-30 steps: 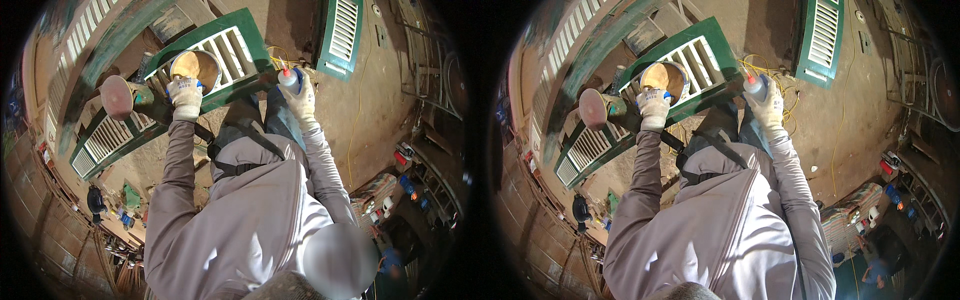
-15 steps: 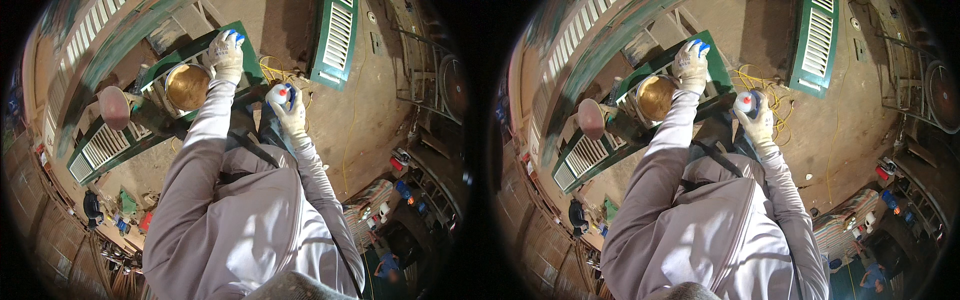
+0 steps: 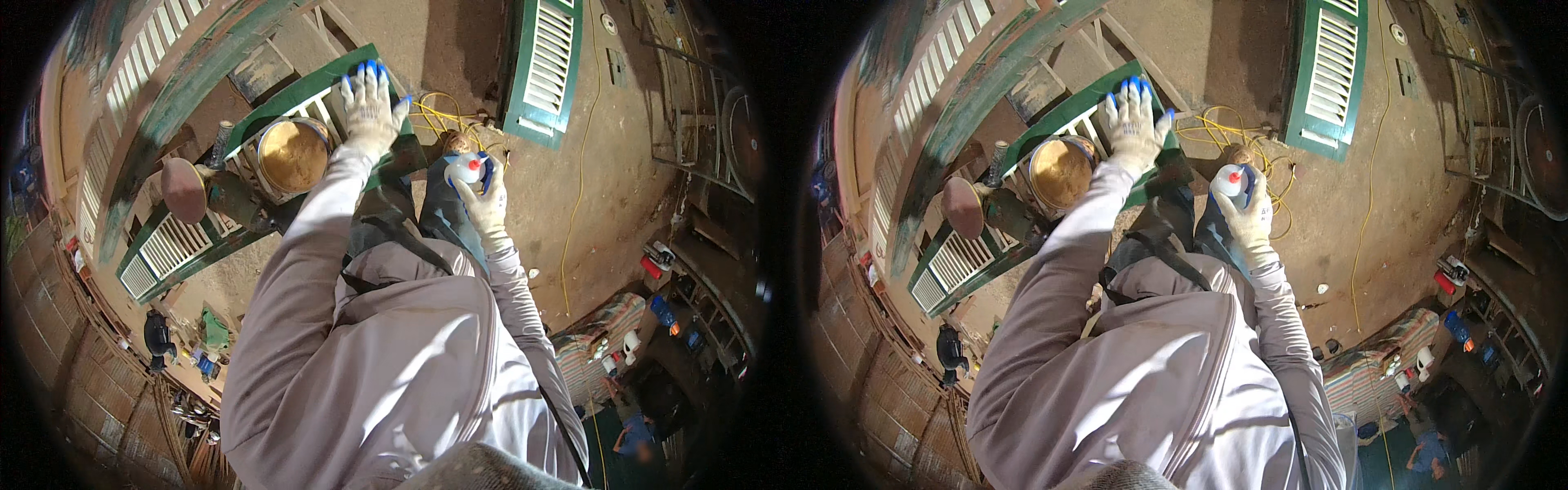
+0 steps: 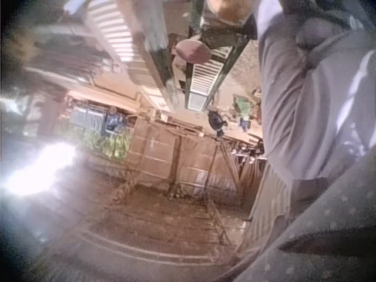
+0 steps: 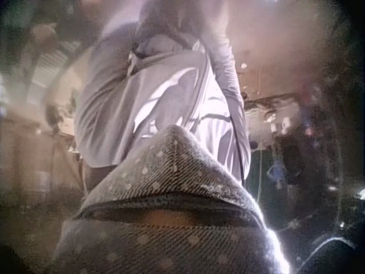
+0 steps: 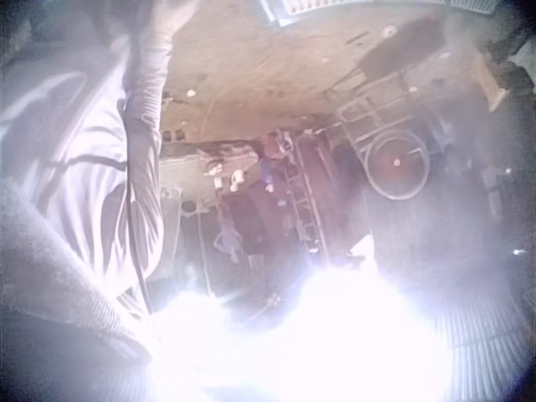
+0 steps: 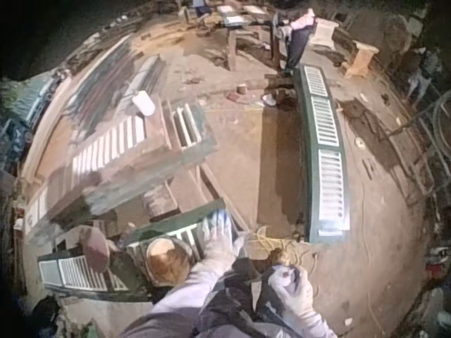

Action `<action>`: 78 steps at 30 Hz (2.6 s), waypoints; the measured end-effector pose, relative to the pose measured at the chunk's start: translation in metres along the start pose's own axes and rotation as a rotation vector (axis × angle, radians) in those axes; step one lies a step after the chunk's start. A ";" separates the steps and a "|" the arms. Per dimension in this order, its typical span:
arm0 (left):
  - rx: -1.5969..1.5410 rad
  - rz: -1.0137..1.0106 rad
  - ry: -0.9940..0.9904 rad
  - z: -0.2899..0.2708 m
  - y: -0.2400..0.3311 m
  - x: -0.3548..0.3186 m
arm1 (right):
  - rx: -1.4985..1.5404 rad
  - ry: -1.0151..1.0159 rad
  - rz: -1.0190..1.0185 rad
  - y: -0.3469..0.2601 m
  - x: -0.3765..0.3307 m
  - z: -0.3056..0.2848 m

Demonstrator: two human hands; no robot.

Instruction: The person uses an angle grinder to sand the edges of a green wooden slatted frame, then applies glue from a bottle into the gaps between the slats and spreads it with a finger. The person works on multiple frames in a workshop.

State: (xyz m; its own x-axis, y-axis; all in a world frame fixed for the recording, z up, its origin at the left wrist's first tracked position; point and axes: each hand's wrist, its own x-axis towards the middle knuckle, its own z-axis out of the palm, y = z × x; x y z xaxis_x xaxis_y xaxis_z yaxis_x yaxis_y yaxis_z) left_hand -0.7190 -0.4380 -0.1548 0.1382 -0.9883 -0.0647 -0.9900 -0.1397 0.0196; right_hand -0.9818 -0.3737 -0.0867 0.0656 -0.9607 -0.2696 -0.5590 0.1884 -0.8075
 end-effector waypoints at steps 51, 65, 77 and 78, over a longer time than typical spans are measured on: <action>-0.064 -0.414 -0.286 0.005 0.017 -0.049 | -0.718 -0.398 -0.481 -0.089 0.153 0.090; -0.063 -0.407 -0.322 0.007 0.019 -0.048 | -0.688 -0.275 -0.411 -0.078 0.154 0.071; -0.142 -0.424 -0.333 0.000 0.017 -0.043 | -0.635 -0.231 -0.522 -0.070 0.148 0.088; -0.127 -0.438 -0.383 0.000 0.017 -0.043 | -0.632 -0.231 -0.521 -0.070 0.147 0.089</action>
State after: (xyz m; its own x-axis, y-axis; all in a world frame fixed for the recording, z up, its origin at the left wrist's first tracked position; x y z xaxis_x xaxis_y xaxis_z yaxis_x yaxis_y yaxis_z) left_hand -0.7419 -0.3978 -0.1516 0.4894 -0.7481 -0.4481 -0.8289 -0.5587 0.0275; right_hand -0.8593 -0.5104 -0.1164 0.5715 -0.8144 -0.1004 -0.7624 -0.4817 -0.4321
